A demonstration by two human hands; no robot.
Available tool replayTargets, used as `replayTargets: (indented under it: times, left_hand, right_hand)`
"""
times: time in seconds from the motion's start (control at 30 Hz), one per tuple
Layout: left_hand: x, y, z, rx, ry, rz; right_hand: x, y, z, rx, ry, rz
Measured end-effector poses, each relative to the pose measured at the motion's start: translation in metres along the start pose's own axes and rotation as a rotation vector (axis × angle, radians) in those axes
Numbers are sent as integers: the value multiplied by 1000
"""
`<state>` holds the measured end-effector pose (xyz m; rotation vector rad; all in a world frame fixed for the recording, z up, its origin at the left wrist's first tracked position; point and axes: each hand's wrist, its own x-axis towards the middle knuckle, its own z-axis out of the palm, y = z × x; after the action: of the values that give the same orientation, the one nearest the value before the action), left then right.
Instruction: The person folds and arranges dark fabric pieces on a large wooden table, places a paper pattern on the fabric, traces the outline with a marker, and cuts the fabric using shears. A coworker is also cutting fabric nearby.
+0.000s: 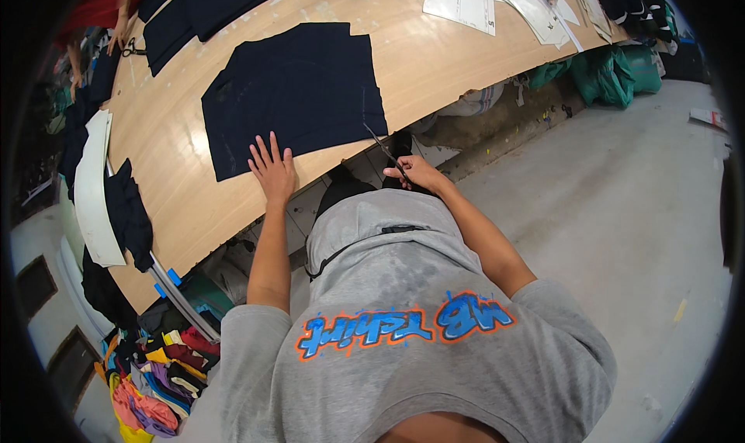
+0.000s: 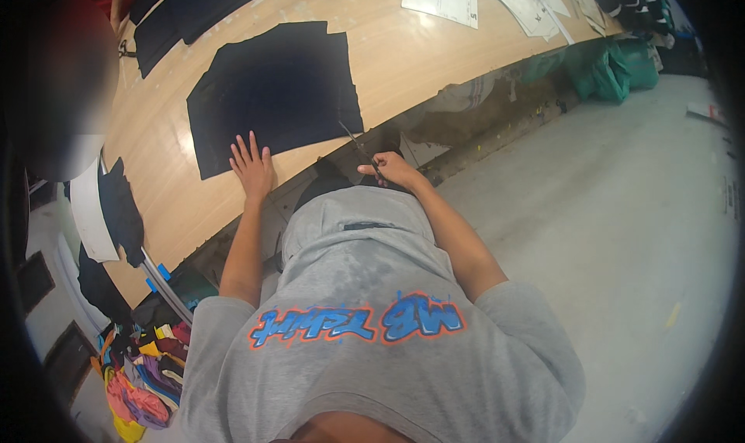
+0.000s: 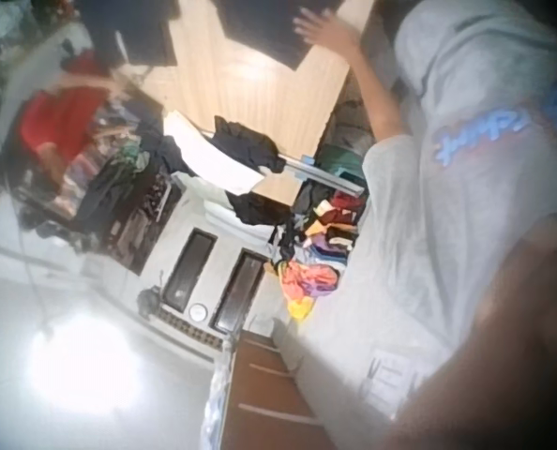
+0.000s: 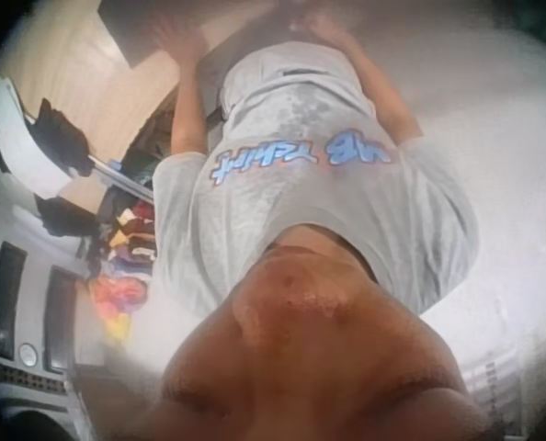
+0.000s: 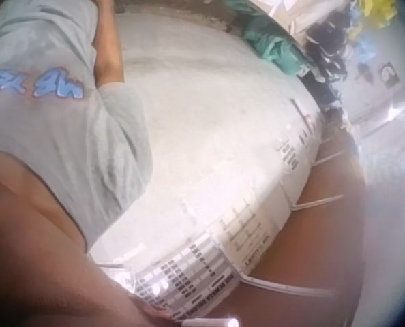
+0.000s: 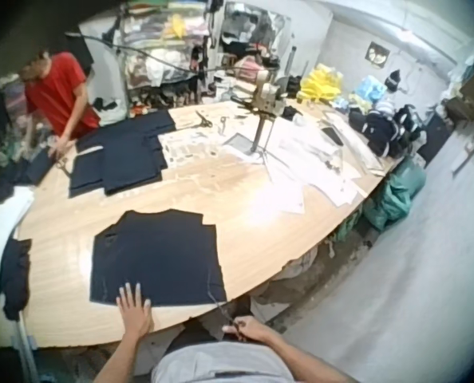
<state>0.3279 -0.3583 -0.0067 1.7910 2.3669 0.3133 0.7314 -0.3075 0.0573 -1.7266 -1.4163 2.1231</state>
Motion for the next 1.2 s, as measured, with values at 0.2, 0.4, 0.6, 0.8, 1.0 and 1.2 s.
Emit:
replayTargets:
  times: [0.2,0.4,0.6,0.8,1.0,1.2]
  left_hand:
    - [-30,39,2,-48,-12,-159]
    - [-60,62,3,-76,-84,-138]
    - [-54,63,-43,-161,-306,-122]
    - [-34,51,-56,-221,-101,2]
    - [-2,77,-45,-242,-19,259]
    - [35,91,-38,-99,23,415]
  right_hand:
    - [1,-5,1,60,23,5]
    - [5,9,-11,132,75,-1]
    - [-4,4,-24,123,92,13]
    - [1,-6,-23,138,79,8]
    - [8,-9,-20,105,85,-10]
    - [10,-12,-12,117,106,-16]
